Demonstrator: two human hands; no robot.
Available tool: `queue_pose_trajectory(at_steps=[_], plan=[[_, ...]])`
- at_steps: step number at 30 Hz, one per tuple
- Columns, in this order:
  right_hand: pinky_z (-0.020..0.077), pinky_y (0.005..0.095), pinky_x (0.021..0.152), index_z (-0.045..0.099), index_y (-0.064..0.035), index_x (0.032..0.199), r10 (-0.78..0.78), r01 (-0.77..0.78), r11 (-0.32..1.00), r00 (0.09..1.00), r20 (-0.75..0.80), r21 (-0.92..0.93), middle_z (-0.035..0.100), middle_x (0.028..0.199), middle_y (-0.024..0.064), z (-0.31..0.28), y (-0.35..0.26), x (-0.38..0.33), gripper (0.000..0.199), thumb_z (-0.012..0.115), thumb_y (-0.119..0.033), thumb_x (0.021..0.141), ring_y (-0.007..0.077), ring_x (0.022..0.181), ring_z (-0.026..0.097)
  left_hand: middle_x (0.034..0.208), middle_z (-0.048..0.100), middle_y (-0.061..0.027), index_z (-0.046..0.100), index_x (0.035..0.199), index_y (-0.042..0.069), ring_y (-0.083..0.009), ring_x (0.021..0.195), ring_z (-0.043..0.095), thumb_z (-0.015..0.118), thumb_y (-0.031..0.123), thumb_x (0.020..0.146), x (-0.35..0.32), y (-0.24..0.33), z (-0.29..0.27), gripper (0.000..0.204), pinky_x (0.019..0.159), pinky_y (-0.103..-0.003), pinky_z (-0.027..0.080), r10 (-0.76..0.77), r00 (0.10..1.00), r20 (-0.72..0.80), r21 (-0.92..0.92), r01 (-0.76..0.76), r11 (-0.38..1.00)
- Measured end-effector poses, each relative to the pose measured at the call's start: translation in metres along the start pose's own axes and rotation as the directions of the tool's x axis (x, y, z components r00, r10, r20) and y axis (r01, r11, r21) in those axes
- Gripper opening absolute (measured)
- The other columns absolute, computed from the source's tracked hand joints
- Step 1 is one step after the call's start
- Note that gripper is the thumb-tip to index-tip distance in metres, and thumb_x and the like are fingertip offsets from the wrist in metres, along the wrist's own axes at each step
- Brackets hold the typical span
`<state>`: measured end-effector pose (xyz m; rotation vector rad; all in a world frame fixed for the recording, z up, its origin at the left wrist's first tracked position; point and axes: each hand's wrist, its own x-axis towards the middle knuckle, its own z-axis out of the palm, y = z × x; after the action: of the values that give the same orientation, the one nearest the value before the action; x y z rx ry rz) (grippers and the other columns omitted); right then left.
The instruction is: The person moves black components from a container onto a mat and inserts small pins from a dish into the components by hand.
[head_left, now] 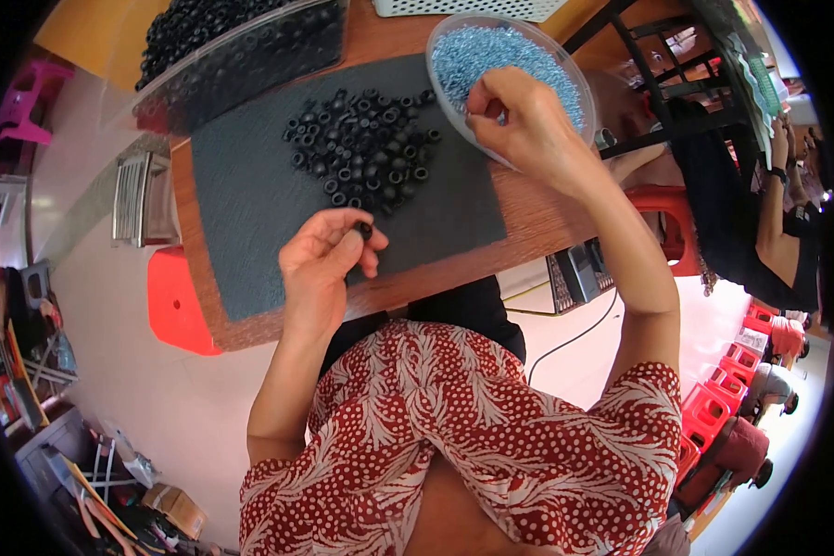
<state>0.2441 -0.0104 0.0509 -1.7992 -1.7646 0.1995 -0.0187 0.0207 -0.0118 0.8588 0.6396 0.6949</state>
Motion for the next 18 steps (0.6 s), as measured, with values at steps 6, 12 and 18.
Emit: queue_pose_trajectory(at_steps=[6, 12, 18], plan=[[0.0461, 0.0272, 0.057, 0.059, 0.0035, 0.079, 0.096, -0.304, 0.83, 0.904, 0.416, 0.469, 0.06, 0.066, 0.0098, 0.014, -0.061, -0.014, 0.015, 0.063, -0.009, 0.072, 0.013, 0.061, 0.056, 0.087, 0.065, -0.0108, 0.059, 0.103, -0.004, -0.0102, 0.068, 0.057, 0.058, 0.002, 0.087, 0.009, 0.007, 0.015, 0.018, 0.061, -0.021, 0.048, 0.115, 0.993, 0.008, 0.09, -0.116, 0.989], [0.0461, 0.0259, 0.058, 0.062, 0.0055, 0.077, 0.086, -0.439, 0.707, 0.832, 0.549, 0.554, 0.062, 0.067, 0.0062, 0.028, -0.061, -0.014, 0.017, 0.063, -0.01, 0.071, 0.0108, 0.063, 0.056, 0.085, 0.061, -0.003, 0.061, 0.105, -0.002, -0.0073, 0.072, 0.057, 0.06, 0.005, 0.087, 0.008, 0.004, 0.013, 0.019, 0.063, -0.019, 0.047, 0.208, 0.977, 0.037, 0.185, -0.211, 0.96], [0.0411, 0.0231, 0.055, 0.064, 0.0015, 0.071, 0.157, -0.645, 0.565, 0.696, 0.701, 0.514, 0.061, 0.064, 0.0045, 0.03, -0.061, -0.007, 0.017, 0.064, -0.015, 0.067, 0.0091, 0.058, 0.051, 0.084, 0.061, -0.0053, 0.061, 0.103, -0.005, -0.0095, 0.07, 0.058, 0.064, 0.006, 0.084, 0.002, 0.004, 0.012, 0.022, 0.064, -0.021, 0.048, 0.229, 0.972, 0.047, 0.247, -0.234, 0.94]])
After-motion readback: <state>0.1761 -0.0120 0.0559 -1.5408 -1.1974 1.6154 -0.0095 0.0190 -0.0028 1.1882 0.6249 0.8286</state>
